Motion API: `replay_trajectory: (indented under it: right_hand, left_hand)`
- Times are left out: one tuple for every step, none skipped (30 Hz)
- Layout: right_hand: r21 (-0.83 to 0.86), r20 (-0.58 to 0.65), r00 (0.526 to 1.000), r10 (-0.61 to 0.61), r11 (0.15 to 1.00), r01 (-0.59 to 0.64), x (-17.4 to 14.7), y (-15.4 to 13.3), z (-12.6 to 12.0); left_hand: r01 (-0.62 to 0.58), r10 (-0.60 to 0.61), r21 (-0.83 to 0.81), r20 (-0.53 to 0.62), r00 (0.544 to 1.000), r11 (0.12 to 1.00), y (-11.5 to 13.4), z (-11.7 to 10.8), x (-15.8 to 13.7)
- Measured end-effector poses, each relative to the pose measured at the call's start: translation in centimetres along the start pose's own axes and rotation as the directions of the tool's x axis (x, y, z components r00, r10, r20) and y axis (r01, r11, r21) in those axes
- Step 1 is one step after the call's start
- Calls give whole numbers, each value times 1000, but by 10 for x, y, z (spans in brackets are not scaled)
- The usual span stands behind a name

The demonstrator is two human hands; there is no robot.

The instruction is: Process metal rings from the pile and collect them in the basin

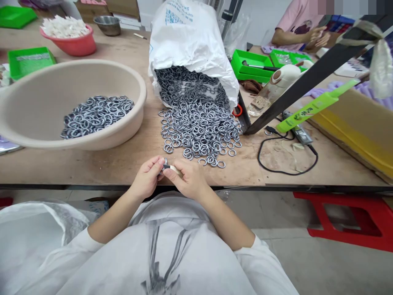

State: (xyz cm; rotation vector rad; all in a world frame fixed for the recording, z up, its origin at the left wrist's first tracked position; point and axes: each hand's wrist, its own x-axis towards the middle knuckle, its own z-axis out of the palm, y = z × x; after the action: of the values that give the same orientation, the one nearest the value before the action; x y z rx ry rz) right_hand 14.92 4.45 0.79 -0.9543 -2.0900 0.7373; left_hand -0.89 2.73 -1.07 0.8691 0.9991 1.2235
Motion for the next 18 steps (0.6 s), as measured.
replay_trajectory:
  right_hand:
    - [3,9,1000,2,1000,-2,1,1,0]
    - [18,22,1000,17,1000,-17,1,4,-1]
    - [47,40,998,46,998,-48,2,6,-1]
    - [85,56,995,88,992,-93,3,10,-1]
    - [128,65,988,138,981,-145,3,13,-2]
    - [173,67,980,188,965,-197,4,17,-2]
    - [216,59,971,232,947,-239,4,20,-2]
    - [254,41,963,265,930,-266,4,23,-3]
    - [286,17,957,288,916,-281,3,26,-3]
    - [313,-8,952,305,905,-287,2,28,-4]
    - [331,-34,947,319,898,-290,0,30,-5]
    - [340,-65,942,330,895,-290,-1,32,-6]
    - [340,-100,936,337,896,-287,-3,34,-8]
    - [333,-135,930,343,899,-283,-6,37,-11]
    - [323,-169,923,346,904,-279,-8,39,-13]
    - [312,-202,916,348,909,-277,-10,41,-15]
    - [299,-230,908,349,914,-275,-12,43,-17]
    - [283,-254,902,350,918,-276,-14,45,-18]
  left_hand:
    - [-4,4,23,12,1000,1000,0,-1,0]
    - [-8,6,55,34,999,998,0,-2,-1]
    - [-17,10,98,73,997,995,1,-3,-3]
    - [-33,14,148,129,992,988,2,-3,-5]
    - [-53,13,202,197,980,978,4,-2,-9]
    - [-79,11,252,262,965,964,8,-2,-12]
    - [-113,16,296,310,951,949,12,-1,-16]
    - [-152,36,335,330,943,930,17,-1,-20]
    - [-199,73,375,324,943,906,25,-1,-23]
    - [-256,132,421,301,944,870,33,-3,-25]
    - [-323,215,478,267,939,817,44,-7,-27]
    - [-389,308,546,237,921,742,56,-12,-26]
    - [-449,410,617,216,886,646,70,-19,-24]
    - [-486,513,694,193,836,531,85,-27,-20]
    - [-490,611,772,171,773,405,100,-35,-15]
    - [-458,715,848,144,684,268,115,-44,-8]
    - [-356,783,921,103,614,159,128,-52,0]
    - [-197,800,975,39,599,100,141,-58,9]
